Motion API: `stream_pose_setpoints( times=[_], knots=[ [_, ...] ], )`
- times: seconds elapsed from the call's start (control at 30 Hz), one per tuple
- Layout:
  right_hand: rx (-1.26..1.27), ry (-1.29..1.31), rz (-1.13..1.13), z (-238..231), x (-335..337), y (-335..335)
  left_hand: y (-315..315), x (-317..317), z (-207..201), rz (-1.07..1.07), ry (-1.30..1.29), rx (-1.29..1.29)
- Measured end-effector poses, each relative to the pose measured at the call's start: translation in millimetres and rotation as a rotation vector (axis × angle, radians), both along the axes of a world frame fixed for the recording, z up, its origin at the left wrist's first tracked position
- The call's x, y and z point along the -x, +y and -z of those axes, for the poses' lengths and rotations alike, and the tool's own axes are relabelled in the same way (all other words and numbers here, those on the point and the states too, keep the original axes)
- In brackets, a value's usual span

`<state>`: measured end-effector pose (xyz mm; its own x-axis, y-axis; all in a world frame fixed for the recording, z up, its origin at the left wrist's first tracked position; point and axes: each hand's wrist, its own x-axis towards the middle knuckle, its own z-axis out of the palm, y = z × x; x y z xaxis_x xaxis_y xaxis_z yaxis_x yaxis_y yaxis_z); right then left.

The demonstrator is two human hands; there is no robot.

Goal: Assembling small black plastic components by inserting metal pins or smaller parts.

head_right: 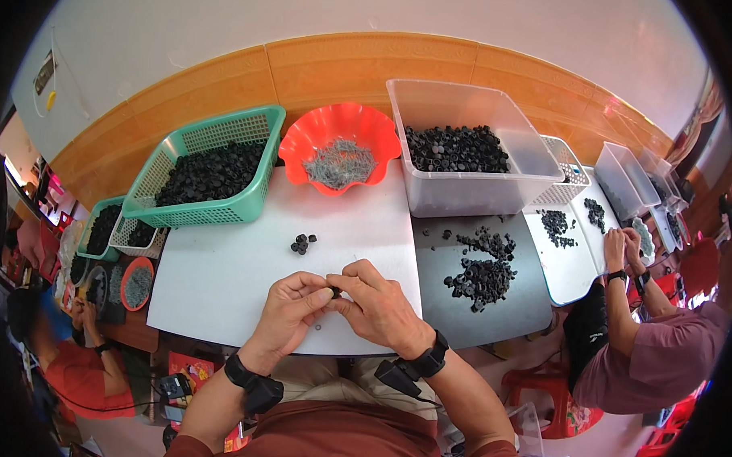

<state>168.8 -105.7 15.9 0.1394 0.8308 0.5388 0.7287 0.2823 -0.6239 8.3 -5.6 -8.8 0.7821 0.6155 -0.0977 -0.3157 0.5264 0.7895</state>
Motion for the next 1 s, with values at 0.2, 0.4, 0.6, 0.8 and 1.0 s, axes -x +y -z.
stream_pose_setpoints(
  times=[0.2, 0.4, 0.6, 0.8, 1.0],
  knots=[
    [-0.004, -0.003, -0.028, 2.0, -2.9, -1.7, 0.1, -0.2, -5.9, 0.046, 0.066, -0.058],
    [-0.011, 0.009, -0.031, 4.2, -4.5, -1.7, -1.2, -2.8, -6.4, 0.060, 0.023, -0.057],
    [0.052, 0.067, -0.044, 1.1, -5.4, -1.7, -3.1, -0.8, -8.1, 0.049, 0.029, -0.062],
    [-0.109, 0.264, -0.043, -5.2, -14.9, -3.5, -5.5, -1.9, -7.4, -0.028, -0.011, -0.036],
    [-0.114, 0.127, 0.308, 17.4, -20.1, 10.0, -6.7, -3.2, -5.3, -0.034, 0.011, -0.127]
  ],
)
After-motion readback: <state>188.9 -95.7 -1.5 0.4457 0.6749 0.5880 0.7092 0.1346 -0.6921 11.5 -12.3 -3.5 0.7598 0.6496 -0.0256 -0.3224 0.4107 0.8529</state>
